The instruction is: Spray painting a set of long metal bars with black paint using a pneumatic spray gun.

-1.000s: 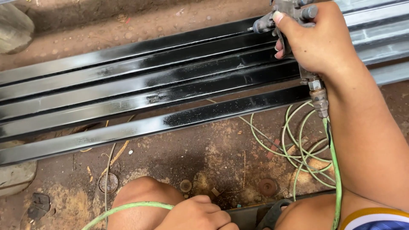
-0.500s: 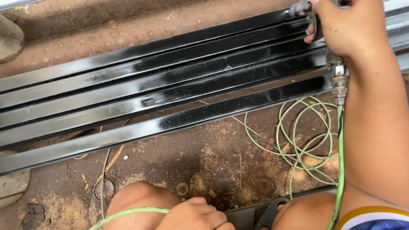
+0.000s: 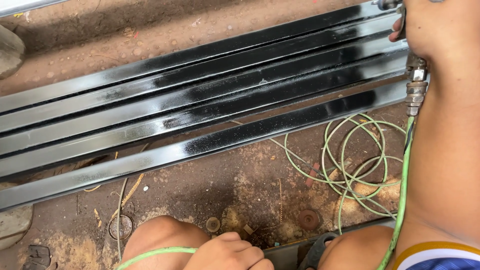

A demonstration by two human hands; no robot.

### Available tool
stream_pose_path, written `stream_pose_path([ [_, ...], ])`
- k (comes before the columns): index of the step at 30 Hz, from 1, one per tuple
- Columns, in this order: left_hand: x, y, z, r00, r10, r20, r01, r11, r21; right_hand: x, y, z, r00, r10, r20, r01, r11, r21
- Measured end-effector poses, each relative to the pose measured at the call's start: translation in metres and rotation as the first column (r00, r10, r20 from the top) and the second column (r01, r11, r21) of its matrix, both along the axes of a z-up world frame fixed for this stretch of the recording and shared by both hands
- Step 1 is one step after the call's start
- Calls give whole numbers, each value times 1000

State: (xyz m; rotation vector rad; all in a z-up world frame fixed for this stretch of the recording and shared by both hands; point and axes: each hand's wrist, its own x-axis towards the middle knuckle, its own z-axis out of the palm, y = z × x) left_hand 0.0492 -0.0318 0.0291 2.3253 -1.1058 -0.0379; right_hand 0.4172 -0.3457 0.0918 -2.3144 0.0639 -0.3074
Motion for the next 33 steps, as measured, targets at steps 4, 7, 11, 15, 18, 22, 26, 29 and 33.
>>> stream_pose_path([
  [4,2,0,7,999,-1,-47,1,1000,-2,34,-34,-25,994,-5,-112,2,1000,-20],
  [7,3,-2,11,999,12,-43,-13,1000,-11,38,-40,-30,993,-20,-113,21,1000,7],
  [11,2,-2,11,1000,-4,-27,3,1000,-9,24,-26,-20,997,24,-75,-23,1000,15],
  [15,3,-1,8,1000,-29,-9,29,999,18,13,-14,-12,997,72,-39,-71,997,33],
  [18,3,-2,10,996,-43,-78,43,999,-3,4,-1,-5,993,120,-8,-120,991,55],
  [22,3,-1,11,992,-68,-107,69,998,1,-17,30,15,983,183,15,-183,983,-15],
  [26,0,-1,9,996,-52,-69,52,999,-9,-29,59,26,943,331,21,-331,936,117],
  [29,-2,-1,13,997,-39,-73,38,999,-12,-32,76,25,930,367,23,-364,909,202],
  [33,-4,3,12,992,-45,-117,46,999,4,-27,93,16,907,419,52,-416,865,279],
])
